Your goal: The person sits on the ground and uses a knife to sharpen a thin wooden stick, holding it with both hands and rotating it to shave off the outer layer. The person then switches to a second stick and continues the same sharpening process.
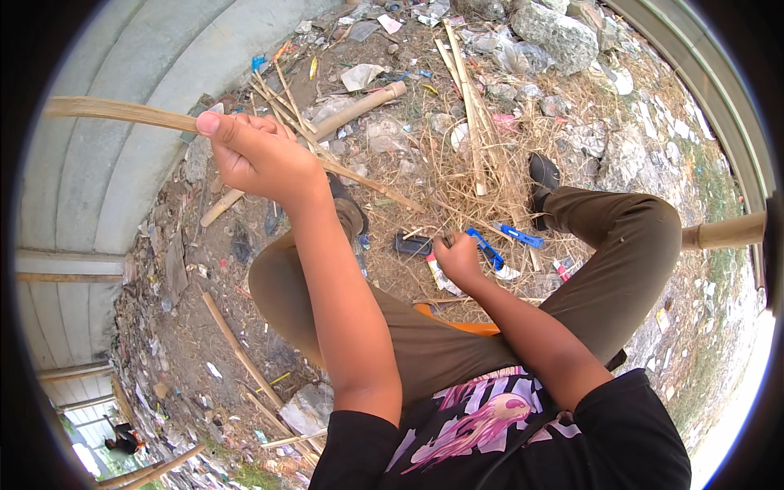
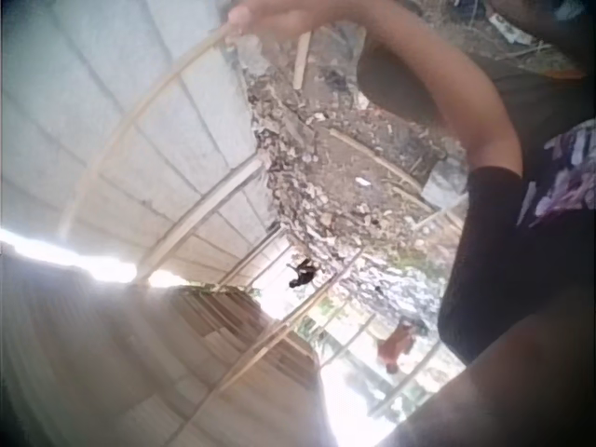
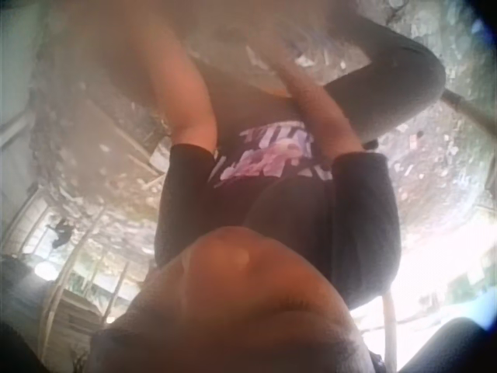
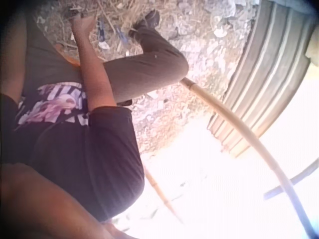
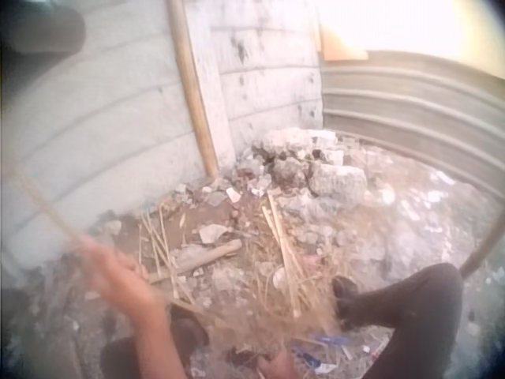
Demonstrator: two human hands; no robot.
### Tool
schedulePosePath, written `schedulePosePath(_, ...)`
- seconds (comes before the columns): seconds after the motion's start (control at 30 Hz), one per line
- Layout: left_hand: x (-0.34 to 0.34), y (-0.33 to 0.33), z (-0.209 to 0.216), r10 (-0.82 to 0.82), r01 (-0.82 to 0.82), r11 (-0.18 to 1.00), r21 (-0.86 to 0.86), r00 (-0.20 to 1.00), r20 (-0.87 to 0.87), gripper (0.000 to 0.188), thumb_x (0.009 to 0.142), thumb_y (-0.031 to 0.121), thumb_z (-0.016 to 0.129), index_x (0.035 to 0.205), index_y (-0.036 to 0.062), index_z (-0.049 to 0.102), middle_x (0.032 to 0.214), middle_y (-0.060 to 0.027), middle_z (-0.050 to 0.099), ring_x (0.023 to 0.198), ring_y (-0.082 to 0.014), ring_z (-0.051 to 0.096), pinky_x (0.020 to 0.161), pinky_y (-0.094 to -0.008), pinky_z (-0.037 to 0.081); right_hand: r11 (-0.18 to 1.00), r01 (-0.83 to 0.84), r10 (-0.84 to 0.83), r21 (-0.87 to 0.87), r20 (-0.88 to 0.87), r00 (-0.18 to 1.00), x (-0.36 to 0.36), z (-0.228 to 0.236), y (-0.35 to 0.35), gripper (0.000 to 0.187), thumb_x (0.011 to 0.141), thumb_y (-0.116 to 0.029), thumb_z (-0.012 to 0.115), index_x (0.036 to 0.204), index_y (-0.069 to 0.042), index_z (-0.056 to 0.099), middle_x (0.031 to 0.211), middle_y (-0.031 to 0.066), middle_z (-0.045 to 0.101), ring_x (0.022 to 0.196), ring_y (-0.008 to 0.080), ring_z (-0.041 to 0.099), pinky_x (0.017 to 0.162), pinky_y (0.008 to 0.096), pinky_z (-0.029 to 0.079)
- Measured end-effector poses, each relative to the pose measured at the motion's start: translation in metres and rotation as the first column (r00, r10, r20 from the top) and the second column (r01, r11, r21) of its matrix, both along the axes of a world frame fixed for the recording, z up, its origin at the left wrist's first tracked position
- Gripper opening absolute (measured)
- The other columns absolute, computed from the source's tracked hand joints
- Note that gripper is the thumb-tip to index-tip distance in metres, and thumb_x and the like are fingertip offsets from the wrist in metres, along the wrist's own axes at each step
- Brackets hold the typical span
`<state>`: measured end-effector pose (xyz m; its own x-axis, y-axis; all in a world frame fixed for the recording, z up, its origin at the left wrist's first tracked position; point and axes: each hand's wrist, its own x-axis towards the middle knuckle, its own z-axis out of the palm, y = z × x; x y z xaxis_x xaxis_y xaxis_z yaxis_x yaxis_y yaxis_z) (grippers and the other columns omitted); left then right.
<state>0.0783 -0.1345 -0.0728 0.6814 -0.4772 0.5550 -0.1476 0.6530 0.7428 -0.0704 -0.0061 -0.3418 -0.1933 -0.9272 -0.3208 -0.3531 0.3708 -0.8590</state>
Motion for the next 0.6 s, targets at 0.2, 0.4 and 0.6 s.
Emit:
schedulePosePath(0.2, 0.01, 0.007, 0.0, 0.017, -0.016, 0.999, 0.032, 1.0, -0.015, 0.064, 0.098, 0.066, 0.044, 0.065, 0.0153, 0.024, 0.055, 0.006, 0.023, 0.045, -0.006, 0.022, 0.039, -0.024, 0.017, 0.687, -0.069, -0.124, 0.723, 0.211, 0.97, -0.02, -0.047, 0.01, 0.017, 0.083, -0.014, 0.06, 0.08, 0.002, 0.058, 0.061, 0.0086, 0.051, 0.047, 0.0173, 0.045, 0.04, 0.0364, 0.032)
schedulePosePath(0.4, 0.011, 0.072, 0.081, 0.125, -0.118, 0.989, -0.09, 0.989, 0.084, 0.061, 0.099, 0.065, 0.042, 0.071, 0.0131, 0.027, 0.058, 0.0011, 0.023, 0.047, -0.0098, 0.014, 0.044, -0.0276, 0.01, 0.873, -0.187, 0.332, 0.451, -0.266, 0.905, -0.029, -0.021, 0.013, 0.033, 0.08, -0.025, 0.066, 0.094, 0.005, 0.068, 0.087, 0.0225, 0.07, 0.078, 0.0363, 0.07, 0.071, 0.05, 0.056)
schedulePosePath(0.6, 0.007, 0.076, 0.084, 0.181, -0.171, 0.979, -0.114, 0.98, 0.082, 0.062, 0.098, 0.067, 0.041, 0.069, 0.0148, 0.025, 0.057, 0.0021, 0.02, 0.048, -0.0096, 0.012, 0.045, -0.0274, 0.008, 0.881, -0.184, 0.305, 0.437, -0.226, 0.925, -0.024, -0.03, 0.013, 0.038, 0.079, -0.029, 0.066, 0.095, 0.005, 0.069, 0.096, 0.0255, 0.07, 0.09, 0.0395, 0.069, 0.081, 0.0459, 0.054)
